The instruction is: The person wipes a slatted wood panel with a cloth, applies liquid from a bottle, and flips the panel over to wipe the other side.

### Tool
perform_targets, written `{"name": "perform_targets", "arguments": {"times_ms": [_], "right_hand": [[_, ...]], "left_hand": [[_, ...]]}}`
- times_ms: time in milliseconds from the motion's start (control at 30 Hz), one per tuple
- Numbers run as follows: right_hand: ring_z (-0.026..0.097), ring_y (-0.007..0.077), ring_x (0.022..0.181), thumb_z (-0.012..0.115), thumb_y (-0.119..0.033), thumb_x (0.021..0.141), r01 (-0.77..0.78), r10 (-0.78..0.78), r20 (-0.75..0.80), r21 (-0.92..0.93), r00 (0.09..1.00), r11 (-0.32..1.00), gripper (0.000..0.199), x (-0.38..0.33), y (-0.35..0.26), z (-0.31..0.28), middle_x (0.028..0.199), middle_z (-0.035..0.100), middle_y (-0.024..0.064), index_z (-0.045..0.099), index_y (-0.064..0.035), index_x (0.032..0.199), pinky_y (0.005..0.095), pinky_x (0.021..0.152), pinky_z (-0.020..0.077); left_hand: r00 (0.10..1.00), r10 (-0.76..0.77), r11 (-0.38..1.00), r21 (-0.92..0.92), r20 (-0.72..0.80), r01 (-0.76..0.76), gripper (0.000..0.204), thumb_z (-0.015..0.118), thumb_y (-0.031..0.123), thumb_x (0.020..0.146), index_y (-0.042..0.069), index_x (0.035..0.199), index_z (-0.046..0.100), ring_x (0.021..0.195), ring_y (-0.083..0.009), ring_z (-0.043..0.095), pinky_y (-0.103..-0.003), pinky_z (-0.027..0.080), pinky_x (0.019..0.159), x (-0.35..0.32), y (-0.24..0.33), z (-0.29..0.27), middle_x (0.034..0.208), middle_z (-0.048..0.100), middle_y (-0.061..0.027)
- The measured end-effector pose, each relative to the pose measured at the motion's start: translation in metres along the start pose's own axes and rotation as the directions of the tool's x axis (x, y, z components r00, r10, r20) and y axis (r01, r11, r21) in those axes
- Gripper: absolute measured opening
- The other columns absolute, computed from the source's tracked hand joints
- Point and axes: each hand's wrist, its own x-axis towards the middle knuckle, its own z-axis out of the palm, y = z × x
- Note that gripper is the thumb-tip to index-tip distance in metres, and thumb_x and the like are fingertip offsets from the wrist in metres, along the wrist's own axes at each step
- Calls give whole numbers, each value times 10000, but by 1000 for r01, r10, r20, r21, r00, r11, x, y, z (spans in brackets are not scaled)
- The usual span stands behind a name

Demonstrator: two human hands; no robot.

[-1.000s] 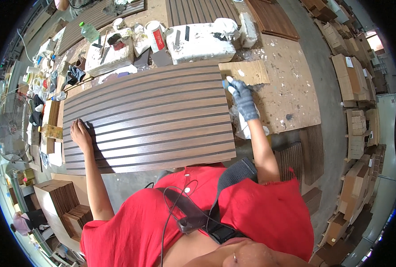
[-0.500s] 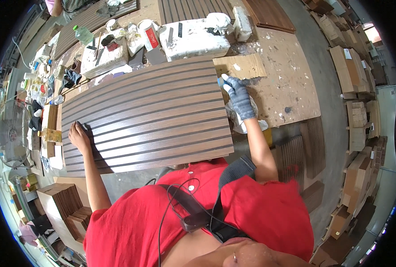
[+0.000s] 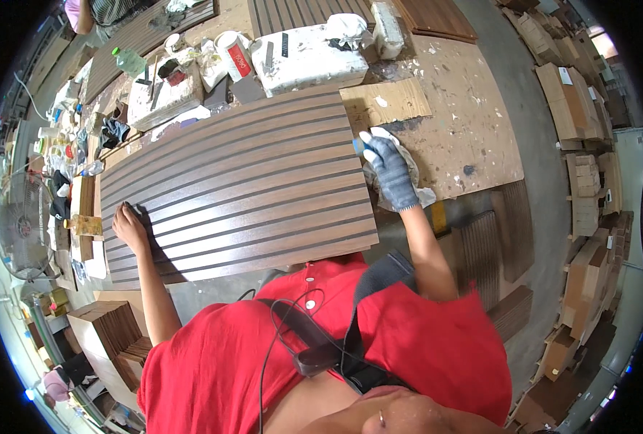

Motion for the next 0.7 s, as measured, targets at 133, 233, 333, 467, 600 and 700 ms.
{"name": "perform_targets", "arguments": {"times_ms": [133, 233, 333, 467, 600, 700], "right_hand": [[557, 280, 1168, 572, -61, 931, -104, 96, 81, 104, 992, 989, 366, -48, -6, -16, 1236, 596, 123, 570, -66, 1297, 360, 1040, 424], [566, 275, 1158, 572, -57, 929, -17, 17, 18, -12, 1000, 1000, 347, -41, -7, -18, 1231, 603, 132, 580, -55, 1275, 358, 1024, 435], [578, 286, 1140, 582, -58, 921, 8, -9, -38, -37, 999, 999, 332, -19, 2, -9, 1208, 620, 128, 596, -56, 1253, 367, 1019, 434], [568, 277, 1151, 586, -55, 916, -39, 39, -2, -21, 999, 999, 349, -31, 0, -8, 1239, 602, 124, 592, -58, 1265, 361, 1019, 436], [555, 243, 1179, 592, -60, 919, -126, 120, 90, 69, 989, 990, 369, -72, -15, -25, 1252, 595, 107, 588, -73, 1288, 352, 1033, 434], [563, 253, 1168, 588, -61, 925, -74, 72, 41, 56, 997, 996, 343, -68, -12, -27, 1244, 602, 110, 597, -67, 1268, 357, 1025, 439]], "left_hand": [[1000, -3, 1000, -6, -22, 3, 385, 412, 287, 1013, 23, 1161, 651, 1113, -372, 562, -455, 403, 979, 0, 3, 0, 1204, 637, -168], [1000, 13, 1000, -6, -19, -14, 385, 410, 283, 1013, 20, 1158, 651, 1101, -370, 566, -453, 406, 973, 1, 5, 1, 1186, 644, -166], [1000, 16, 1000, -3, -22, -16, 386, 409, 280, 1013, 14, 1152, 651, 1094, -363, 569, -448, 409, 966, 4, 8, -1, 1172, 649, -163], [1000, 18, 1000, 24, -4, -18, 387, 403, 275, 1016, 11, 1147, 653, 1089, -351, 573, -441, 412, 957, 2, 5, 0, 1168, 653, -157], [1000, 29, 999, 14, -9, -29, 388, 400, 275, 1019, 15, 1154, 655, 1091, -350, 572, -440, 409, 961, 0, 1, 1, 1175, 653, -155], [1000, 25, 1000, 17, -3, -25, 392, 397, 279, 1020, 17, 1158, 655, 1096, -354, 569, -441, 408, 965, 1, 2, 4, 1178, 652, -157]]}}
